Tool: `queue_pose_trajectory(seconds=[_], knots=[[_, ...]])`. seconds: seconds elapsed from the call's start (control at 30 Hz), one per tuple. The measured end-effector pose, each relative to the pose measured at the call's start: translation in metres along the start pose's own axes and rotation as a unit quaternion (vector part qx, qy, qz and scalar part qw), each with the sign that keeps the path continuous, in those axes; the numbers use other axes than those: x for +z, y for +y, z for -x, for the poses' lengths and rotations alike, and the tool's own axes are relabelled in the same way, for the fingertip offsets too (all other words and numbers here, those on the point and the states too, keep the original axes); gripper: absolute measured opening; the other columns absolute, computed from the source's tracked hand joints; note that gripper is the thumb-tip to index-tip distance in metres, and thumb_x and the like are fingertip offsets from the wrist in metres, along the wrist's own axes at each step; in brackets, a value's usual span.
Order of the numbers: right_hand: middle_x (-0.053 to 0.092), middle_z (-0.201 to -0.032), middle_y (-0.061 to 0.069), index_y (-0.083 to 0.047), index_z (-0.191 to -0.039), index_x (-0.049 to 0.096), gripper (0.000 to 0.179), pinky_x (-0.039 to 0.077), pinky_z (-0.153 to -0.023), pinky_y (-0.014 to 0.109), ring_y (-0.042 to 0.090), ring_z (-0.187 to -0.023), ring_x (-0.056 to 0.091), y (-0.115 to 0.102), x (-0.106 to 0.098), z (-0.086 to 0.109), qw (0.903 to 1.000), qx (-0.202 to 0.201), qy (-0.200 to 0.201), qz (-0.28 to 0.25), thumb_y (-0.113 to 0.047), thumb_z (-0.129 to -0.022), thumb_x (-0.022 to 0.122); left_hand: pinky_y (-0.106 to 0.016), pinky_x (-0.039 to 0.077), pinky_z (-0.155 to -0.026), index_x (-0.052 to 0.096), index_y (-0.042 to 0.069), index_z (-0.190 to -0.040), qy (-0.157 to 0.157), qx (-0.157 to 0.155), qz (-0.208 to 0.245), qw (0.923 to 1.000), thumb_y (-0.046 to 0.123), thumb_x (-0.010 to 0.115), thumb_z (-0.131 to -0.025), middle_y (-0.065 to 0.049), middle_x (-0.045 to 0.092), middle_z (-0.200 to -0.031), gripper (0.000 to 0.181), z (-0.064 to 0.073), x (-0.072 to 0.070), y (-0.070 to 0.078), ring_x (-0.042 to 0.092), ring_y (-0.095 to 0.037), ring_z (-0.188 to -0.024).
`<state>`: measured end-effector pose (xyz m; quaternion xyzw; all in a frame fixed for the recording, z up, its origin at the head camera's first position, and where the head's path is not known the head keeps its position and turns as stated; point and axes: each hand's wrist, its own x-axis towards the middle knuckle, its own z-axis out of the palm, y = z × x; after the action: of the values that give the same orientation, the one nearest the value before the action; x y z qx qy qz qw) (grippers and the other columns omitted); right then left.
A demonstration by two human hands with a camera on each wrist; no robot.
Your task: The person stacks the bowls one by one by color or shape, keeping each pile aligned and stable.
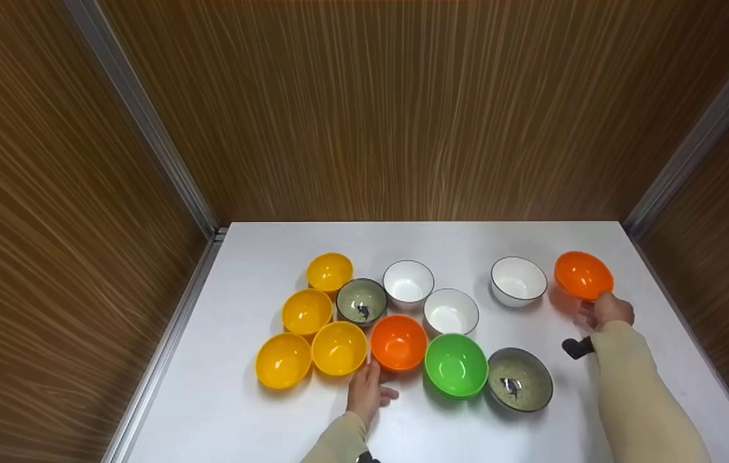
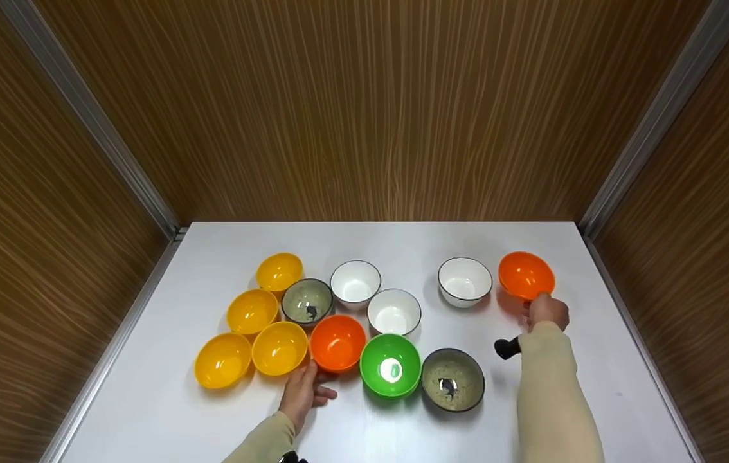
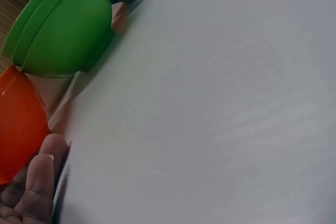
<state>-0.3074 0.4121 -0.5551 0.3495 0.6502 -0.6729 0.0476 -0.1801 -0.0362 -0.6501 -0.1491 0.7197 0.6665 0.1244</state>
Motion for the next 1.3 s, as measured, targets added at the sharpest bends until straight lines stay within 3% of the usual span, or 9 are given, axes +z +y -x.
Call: queue_pose_trajectory(seconds=[0.07, 0.17, 0.4, 0.53, 0.8, 1.0, 1.3], knots=[[0.064, -0.086, -0.004, -0.005, -0.134, 0.045, 0.044, 0.044, -0.085, 0.031, 0.018, -0.088, 0.055, -0.003, -0.001, 0.003, 0.9997, -0.003, 0.012, 0.019, -0.027, -0.099, 0.03, -0.032, 0.054, -0.064, 0.054, 0.005, -0.13, 0.001, 0.008, 0.003, 1.0, 0.051, 0.032, -0.102, -0.005, 0.07, -0.093, 0.058, -0.001, 0.0, -0.001, 0.067, -0.019, -0.07], [0.061, -0.095, -0.001, -0.01, -0.117, 0.052, 0.035, 0.04, -0.09, 0.033, 0.019, -0.09, 0.049, -0.007, -0.001, 0.005, 0.9989, -0.012, 0.023, 0.039, -0.03, -0.099, 0.031, -0.032, 0.054, -0.062, 0.054, 0.002, -0.127, 0.002, 0.02, 0.007, 0.9998, 0.048, 0.032, -0.103, -0.008, 0.071, -0.094, 0.056, -0.001, 0.001, -0.002, 0.067, -0.019, -0.069], [0.059, -0.095, -0.001, 0.0, -0.14, 0.04, 0.053, 0.046, -0.086, 0.027, 0.014, -0.087, 0.055, -0.017, 0.01, 0.011, 0.9945, -0.056, 0.017, 0.087, -0.034, -0.1, 0.029, -0.032, 0.054, -0.063, 0.055, 0.004, -0.127, -0.002, 0.014, 0.006, 0.9999, 0.05, 0.032, -0.102, -0.005, 0.07, -0.092, 0.057, -0.002, 0.0, -0.003, 0.067, -0.019, -0.069], [0.059, -0.091, 0.001, 0.004, -0.139, 0.041, 0.054, 0.05, -0.079, 0.023, 0.014, -0.083, 0.057, -0.023, 0.021, 0.018, 0.9881, -0.098, 0.007, 0.118, -0.029, -0.098, 0.031, -0.032, 0.054, -0.064, 0.055, 0.006, -0.127, -0.006, 0.007, -0.001, 1.0, 0.052, 0.032, -0.101, -0.004, 0.07, -0.09, 0.058, -0.002, 0.0, -0.002, 0.067, -0.018, -0.069], [0.061, -0.088, 0.004, 0.008, -0.13, 0.05, 0.051, 0.051, -0.074, 0.022, 0.014, -0.08, 0.059, -0.033, 0.044, 0.034, 0.9619, -0.191, -0.025, 0.194, -0.027, -0.097, 0.032, -0.032, 0.053, -0.063, 0.052, 0.005, -0.132, -0.006, 0.009, -0.005, 0.9999, 0.052, 0.031, -0.102, -0.006, 0.07, -0.087, 0.06, -0.002, 0.0, -0.001, 0.067, -0.019, -0.068], [0.061, -0.08, 0.004, 0.01, -0.124, 0.053, 0.047, 0.05, -0.067, 0.022, 0.014, -0.075, 0.06, -0.036, 0.065, 0.044, 0.9431, -0.236, -0.061, 0.227, -0.024, -0.098, 0.033, -0.032, 0.054, -0.062, 0.051, 0.003, -0.133, -0.002, 0.01, 0.008, 0.9999, 0.046, 0.032, -0.103, -0.006, 0.07, -0.092, 0.055, -0.002, -0.001, -0.002, 0.068, -0.02, -0.069], [0.061, -0.096, 0.017, 0.008, -0.121, 0.056, 0.045, 0.054, -0.077, 0.038, 0.028, -0.085, 0.06, -0.036, 0.094, 0.063, 0.9098, -0.283, -0.119, 0.279, -0.025, -0.1, 0.034, -0.032, 0.054, -0.063, 0.049, 0.005, -0.135, 0.004, 0.003, 0.006, 1.0, 0.051, 0.033, -0.102, -0.004, 0.069, -0.088, 0.059, -0.001, 0.001, -0.002, 0.067, -0.019, -0.069]])
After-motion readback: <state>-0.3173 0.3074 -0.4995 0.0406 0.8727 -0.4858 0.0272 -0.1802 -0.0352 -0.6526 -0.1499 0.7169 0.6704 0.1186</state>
